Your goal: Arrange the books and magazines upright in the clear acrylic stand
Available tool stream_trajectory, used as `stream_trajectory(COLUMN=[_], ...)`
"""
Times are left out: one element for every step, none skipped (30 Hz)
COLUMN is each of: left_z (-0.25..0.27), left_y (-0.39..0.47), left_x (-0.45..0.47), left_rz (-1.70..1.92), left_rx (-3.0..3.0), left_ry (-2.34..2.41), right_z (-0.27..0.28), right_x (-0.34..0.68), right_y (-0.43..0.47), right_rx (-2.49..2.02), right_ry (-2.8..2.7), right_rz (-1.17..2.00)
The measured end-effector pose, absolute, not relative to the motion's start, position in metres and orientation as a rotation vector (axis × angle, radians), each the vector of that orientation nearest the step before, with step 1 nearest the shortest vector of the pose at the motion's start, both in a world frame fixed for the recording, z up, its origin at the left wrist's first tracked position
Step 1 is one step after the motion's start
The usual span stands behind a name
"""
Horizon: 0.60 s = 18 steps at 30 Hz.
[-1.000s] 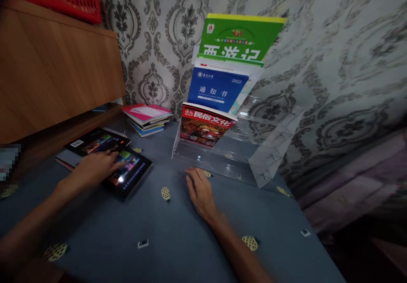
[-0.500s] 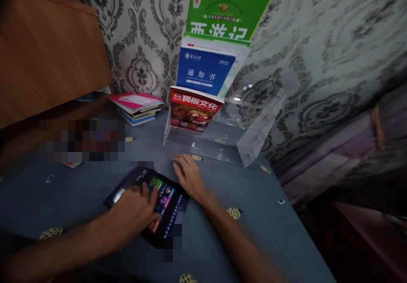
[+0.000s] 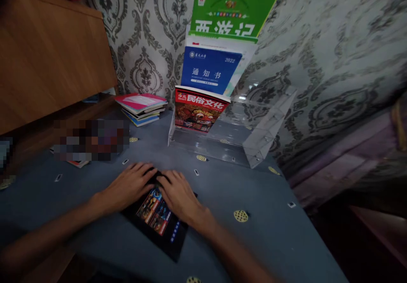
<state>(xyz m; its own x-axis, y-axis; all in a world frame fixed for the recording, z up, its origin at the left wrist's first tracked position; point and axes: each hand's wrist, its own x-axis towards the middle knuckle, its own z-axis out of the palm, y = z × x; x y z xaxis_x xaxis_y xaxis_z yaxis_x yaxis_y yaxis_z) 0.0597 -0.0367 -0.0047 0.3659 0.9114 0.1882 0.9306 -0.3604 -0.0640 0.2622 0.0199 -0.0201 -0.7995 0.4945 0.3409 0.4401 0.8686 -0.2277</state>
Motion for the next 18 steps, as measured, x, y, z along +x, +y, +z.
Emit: stream_trajectory(left_z=[-0.003, 0.000, 0.003, 0.006, 0.008, 0.010, 0.011, 0.011, 0.010, 0.009, 0.008, 0.007, 0.007, 0.008, 0.010, 0.013, 0.017, 0.021], left_y=[-0.031, -0.026, -0.020, -0.015, -0.011, -0.008, -0.006, -0.006, -0.007, -0.009, -0.011, -0.014, -0.016, -0.017, -0.017, -0.016, -0.013, -0.010], left_x=[0.051, 0.042, 0.031, 0.020, 0.008, -0.003, -0.013, -0.022, -0.029, -0.034, -0.037, -0.039, -0.040, -0.042, -0.045, -0.050, -0.058, -0.069], left_rz=[-0.154, -0.127, -0.103, -0.078, -0.046, -0.003, 0.045, 0.092, 0.127, 0.146, 0.151, 0.145, 0.135, 0.122, 0.100, 0.062, 0.003, -0.075], left_rx=[-2.382, -2.291, -2.196, -2.103, -2.015, -1.936, -1.870, -1.819, -1.783, -1.759, -1.745, -1.737, -1.732, -1.735, -1.748, -1.763, -1.774, -1.770], left_ry=[-1.708, -1.746, -1.789, -1.834, -1.887, -1.944, -2.003, -2.058, -2.105, -2.141, -2.167, -2.183, -2.194, -2.203, -2.218, -2.243, -2.283, -2.331], right_z=[-0.019, -0.018, -0.018, -0.017, -0.016, -0.016, -0.015, -0.015, -0.015, -0.014, -0.014, -0.015, -0.015, -0.016, -0.017, -0.018, -0.019, -0.020], right_x=[0.260, 0.259, 0.259, 0.259, 0.260, 0.261, 0.262, 0.262, 0.263, 0.264, 0.264, 0.264, 0.265, 0.265, 0.265, 0.265, 0.265, 0.266], right_y=[0.016, 0.014, 0.013, 0.012, 0.012, 0.013, 0.013, 0.013, 0.013, 0.013, 0.013, 0.014, 0.014, 0.015, 0.016, 0.017, 0.017, 0.018], right_rx=[-0.697, -0.699, -0.701, -0.702, -0.698, -0.693, -0.688, -0.682, -0.676, -0.669, -0.658, -0.648, -0.638, -0.628, -0.619, -0.614, -0.608, -0.602], right_ry=[-2.663, -2.675, -2.680, -2.680, -2.680, -2.680, -2.679, -2.680, -2.683, -2.688, -2.693, -2.697, -2.701, -2.703, -2.702, -2.700, -2.697, -2.695], right_rz=[0.171, 0.163, 0.169, 0.180, 0.193, 0.202, 0.208, 0.211, 0.212, 0.213, 0.216, 0.222, 0.231, 0.243, 0.256, 0.267, 0.276, 0.283])
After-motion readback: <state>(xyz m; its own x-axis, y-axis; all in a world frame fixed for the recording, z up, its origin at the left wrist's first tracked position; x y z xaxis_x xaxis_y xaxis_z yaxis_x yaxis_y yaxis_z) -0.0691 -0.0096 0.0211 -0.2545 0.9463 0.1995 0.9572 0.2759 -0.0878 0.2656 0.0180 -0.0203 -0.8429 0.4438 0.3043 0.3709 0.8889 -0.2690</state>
